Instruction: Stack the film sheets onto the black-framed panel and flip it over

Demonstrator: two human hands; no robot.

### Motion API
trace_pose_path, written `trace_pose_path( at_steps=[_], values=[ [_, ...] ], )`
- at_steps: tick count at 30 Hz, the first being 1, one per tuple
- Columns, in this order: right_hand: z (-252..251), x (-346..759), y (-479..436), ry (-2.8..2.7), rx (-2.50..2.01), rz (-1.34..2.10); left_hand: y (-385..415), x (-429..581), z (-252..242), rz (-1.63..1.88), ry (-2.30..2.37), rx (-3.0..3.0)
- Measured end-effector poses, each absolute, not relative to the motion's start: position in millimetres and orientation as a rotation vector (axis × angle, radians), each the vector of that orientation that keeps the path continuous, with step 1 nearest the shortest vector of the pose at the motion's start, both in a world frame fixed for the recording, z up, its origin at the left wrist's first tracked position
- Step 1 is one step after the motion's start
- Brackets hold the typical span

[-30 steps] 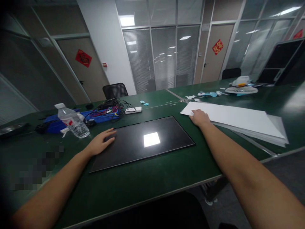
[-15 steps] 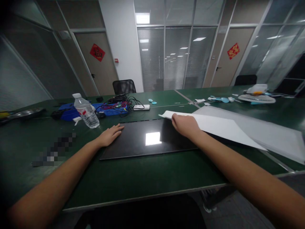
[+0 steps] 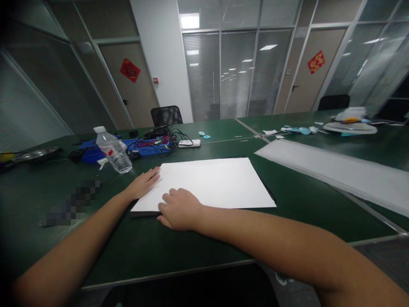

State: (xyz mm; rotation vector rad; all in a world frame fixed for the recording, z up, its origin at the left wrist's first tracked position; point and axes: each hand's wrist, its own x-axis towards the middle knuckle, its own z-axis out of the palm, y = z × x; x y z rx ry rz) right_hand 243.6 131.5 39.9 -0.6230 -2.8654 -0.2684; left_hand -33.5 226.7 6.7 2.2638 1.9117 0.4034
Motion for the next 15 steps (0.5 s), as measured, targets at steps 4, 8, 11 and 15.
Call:
trace_pose_path(
  at_steps=[4,8,11,15],
  values=[
    [37,245,141,-2.863,-0.541,-0.198,232,-39,4,0.372,1.918,2.260],
    [38,260,144,-2.875,-0.448,-0.115,232,-44,3,0.303,1.894,2.310],
    [47,279,120,-2.845,-0.421,-0.106,230,-45,4,0.298,1.882,2.326],
    [49,325,51,-2.752,-0.301,-0.021,230,-45,6,0.349,1.853,2.330]
  ],
)
